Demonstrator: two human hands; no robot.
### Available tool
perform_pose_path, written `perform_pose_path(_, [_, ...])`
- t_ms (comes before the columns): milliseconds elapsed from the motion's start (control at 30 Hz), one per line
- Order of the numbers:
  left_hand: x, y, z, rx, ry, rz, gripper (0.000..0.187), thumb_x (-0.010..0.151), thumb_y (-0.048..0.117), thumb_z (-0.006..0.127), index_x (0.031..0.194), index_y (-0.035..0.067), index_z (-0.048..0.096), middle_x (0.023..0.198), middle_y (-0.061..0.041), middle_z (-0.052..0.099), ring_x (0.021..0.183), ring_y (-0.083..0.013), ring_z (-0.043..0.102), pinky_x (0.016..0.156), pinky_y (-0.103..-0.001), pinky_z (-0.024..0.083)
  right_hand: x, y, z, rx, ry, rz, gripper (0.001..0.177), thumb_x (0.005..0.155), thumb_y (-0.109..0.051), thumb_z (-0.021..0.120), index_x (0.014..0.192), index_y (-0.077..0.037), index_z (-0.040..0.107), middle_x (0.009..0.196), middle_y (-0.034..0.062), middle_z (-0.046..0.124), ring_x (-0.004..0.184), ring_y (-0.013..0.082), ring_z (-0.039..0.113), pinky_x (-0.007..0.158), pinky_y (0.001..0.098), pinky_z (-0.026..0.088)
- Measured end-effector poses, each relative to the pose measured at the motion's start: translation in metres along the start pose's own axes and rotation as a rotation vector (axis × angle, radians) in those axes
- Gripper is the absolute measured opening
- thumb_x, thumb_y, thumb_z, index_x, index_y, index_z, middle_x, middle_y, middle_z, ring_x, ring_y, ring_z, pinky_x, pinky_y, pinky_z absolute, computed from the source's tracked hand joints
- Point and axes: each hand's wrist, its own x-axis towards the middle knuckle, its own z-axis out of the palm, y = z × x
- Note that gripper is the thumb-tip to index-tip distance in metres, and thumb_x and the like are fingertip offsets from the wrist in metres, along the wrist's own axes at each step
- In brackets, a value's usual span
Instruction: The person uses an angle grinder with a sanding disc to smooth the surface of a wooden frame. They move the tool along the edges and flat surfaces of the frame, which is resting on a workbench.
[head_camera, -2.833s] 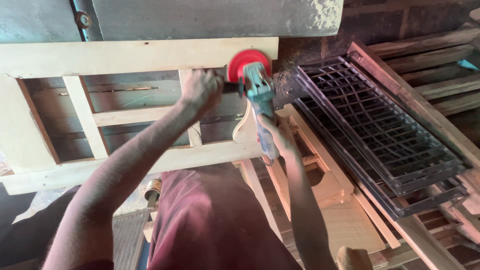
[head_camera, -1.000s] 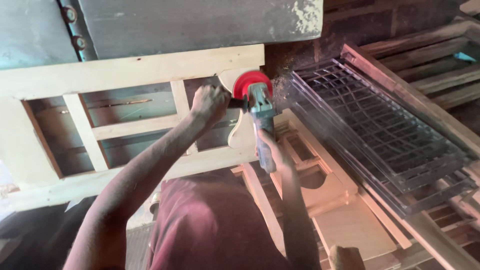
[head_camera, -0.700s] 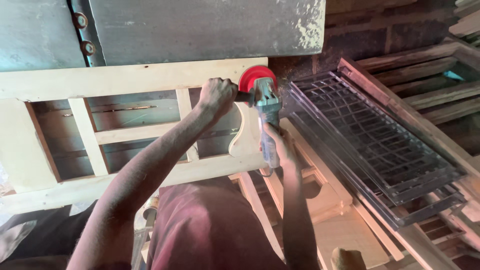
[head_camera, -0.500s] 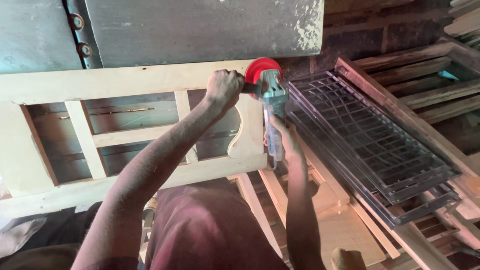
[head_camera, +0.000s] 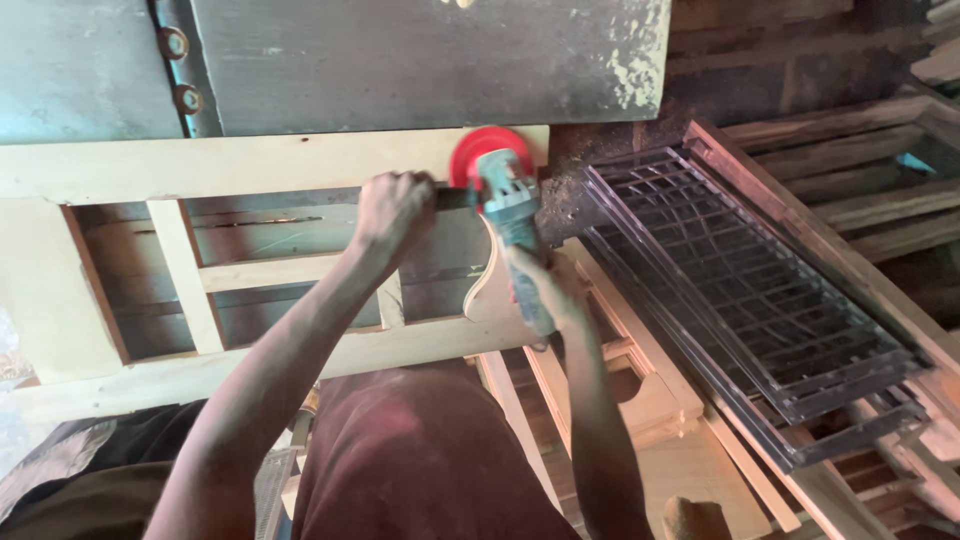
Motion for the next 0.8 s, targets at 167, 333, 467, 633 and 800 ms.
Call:
perform_pose_path(167, [-0.040, -0.036, -0.011, -0.016, -0.081, -0.182, 0.025, 0.101, 0.018, 0.057, 0.082, 0.007, 0.070, 0.067, -0.012, 0.071, 0.056, -0.0250, 0.072, 0.052, -0.040, 0.057, 0.003, -0.006, 0.036, -0.109, -0.074, -0.059, 0.042, 0.087, -0.044, 0.076, 0.095, -0.003, 0.068, 0.070, 0.0046, 0.066, 0.056, 0.0118, 0.064, 0.050, 0.0293, 0.051])
perform_pose_path(333, [-0.029, -0.012, 0.009, 0.088, 0.100, -0.033, 0.017, 0.090, 0.015, 0.057, 0.087, 0.012, 0.073, 0.074, -0.009, 0.074, 0.063, -0.0247, 0.074, 0.052, -0.039, 0.058, 0.004, 0.020, 0.008, -0.022, -0.037, -0.013, 0.042, 0.086, -0.043, 0.076, 0.097, -0.003, 0.069, 0.070, 0.0049, 0.067, 0.056, 0.0120, 0.065, 0.050, 0.0287, 0.052])
perform_pose_path(467, [0.007, 0.045, 0.019, -0.034, -0.155, 0.016, 0.015, 0.091, 0.013, 0.057, 0.089, 0.013, 0.072, 0.081, -0.009, 0.074, 0.073, -0.0250, 0.075, 0.060, -0.040, 0.059, 0.002, 0.035, -0.042, 0.094, 0.053, 0.006, 0.039, 0.087, -0.039, 0.078, 0.102, -0.003, 0.069, 0.072, 0.0036, 0.067, 0.058, 0.0121, 0.064, 0.053, 0.0288, 0.052])
perform_pose_path(633, [0.022, 0.086, 0.015, -0.110, -0.008, 0.069, 0.007, 0.085, 0.009, 0.061, 0.090, 0.007, 0.066, 0.079, -0.011, 0.073, 0.073, -0.0252, 0.074, 0.060, -0.037, 0.059, -0.011, 0.029, -0.082, 0.105, 0.129, 0.037, 0.038, 0.089, -0.035, 0.075, 0.103, 0.000, 0.067, 0.073, 0.0078, 0.069, 0.058, 0.0145, 0.067, 0.056, 0.0306, 0.057])
perform_pose_path(800, [-0.009, 0.062, 0.014, -0.063, 0.077, 0.029, 0.010, 0.082, 0.011, 0.064, 0.091, 0.006, 0.064, 0.081, -0.013, 0.072, 0.076, -0.0266, 0.074, 0.060, -0.038, 0.059, -0.004, 0.027, -0.060, 0.024, 0.060, 0.012, 0.035, 0.086, -0.033, 0.075, 0.107, -0.006, 0.069, 0.073, 0.0075, 0.069, 0.057, 0.0137, 0.067, 0.054, 0.0293, 0.055])
